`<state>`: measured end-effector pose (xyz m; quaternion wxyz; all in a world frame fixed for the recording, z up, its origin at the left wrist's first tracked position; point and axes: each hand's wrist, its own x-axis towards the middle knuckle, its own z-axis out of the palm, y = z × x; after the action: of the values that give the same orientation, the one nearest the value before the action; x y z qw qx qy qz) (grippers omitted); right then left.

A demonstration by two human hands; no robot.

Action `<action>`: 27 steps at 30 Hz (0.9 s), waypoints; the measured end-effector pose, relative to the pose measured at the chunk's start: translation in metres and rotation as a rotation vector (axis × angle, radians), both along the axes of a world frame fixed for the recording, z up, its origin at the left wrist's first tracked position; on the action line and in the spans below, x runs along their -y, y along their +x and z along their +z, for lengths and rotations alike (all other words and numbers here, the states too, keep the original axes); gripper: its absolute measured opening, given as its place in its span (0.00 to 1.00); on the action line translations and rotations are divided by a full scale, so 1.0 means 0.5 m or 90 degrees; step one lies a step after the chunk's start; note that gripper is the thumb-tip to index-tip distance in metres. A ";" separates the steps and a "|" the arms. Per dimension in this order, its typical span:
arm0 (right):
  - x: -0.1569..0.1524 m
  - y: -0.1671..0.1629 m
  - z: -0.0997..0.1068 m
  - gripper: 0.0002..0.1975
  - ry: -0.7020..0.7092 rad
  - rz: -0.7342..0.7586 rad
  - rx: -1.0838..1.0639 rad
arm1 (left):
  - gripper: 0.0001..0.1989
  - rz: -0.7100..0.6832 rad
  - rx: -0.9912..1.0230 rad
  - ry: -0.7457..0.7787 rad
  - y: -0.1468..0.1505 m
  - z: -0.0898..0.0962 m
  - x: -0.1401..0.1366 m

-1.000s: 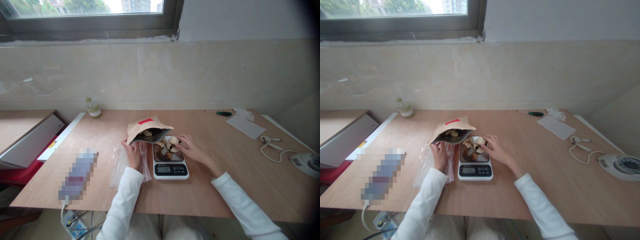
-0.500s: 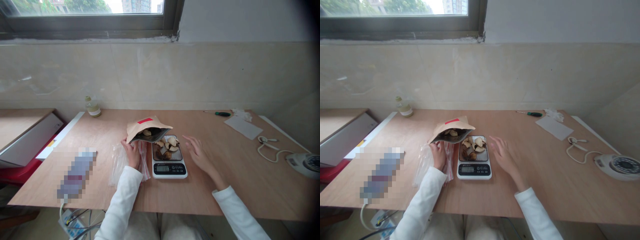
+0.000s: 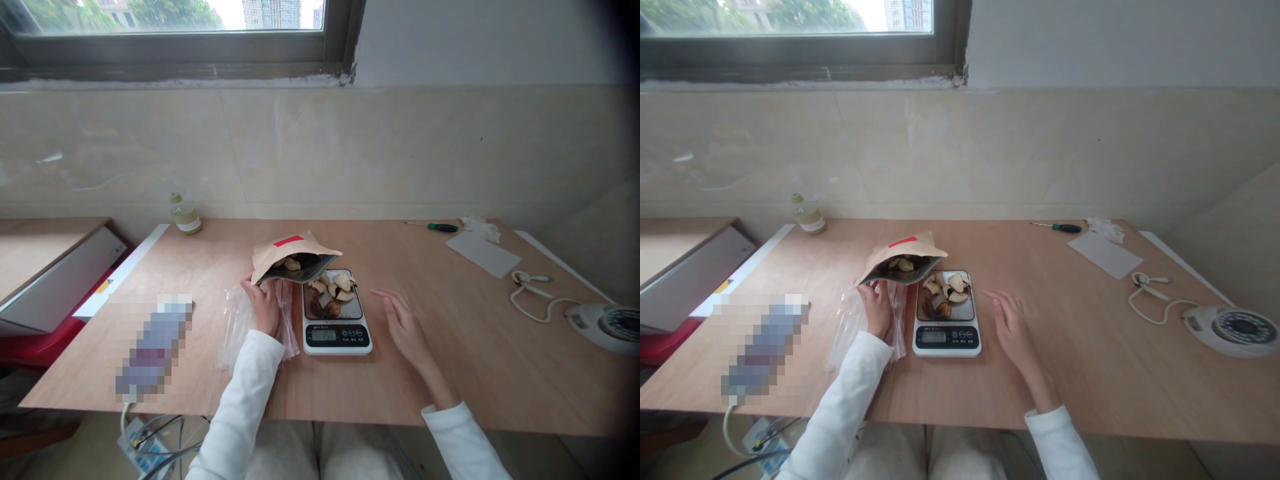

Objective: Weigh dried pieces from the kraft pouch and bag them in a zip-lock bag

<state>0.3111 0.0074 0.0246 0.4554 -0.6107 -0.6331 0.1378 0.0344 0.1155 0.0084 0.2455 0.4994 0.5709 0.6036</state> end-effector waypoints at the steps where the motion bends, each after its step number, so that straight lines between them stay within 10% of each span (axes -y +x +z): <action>1: 0.003 0.002 0.002 0.19 0.002 -0.004 0.001 | 0.17 0.010 0.006 0.002 0.002 0.007 0.002; 16: 0.050 -0.002 0.011 0.19 0.020 -0.045 -0.013 | 0.12 0.091 -0.008 0.065 -0.009 0.149 -0.100; 27: 0.087 -0.072 0.042 0.17 0.016 -0.042 -0.053 | 0.04 0.134 -0.206 0.119 -0.037 0.149 -0.044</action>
<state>0.2751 -0.0359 0.0457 0.4929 -0.6192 -0.5950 0.1402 0.0159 0.1375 0.0827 0.0390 0.5483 0.5931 0.5883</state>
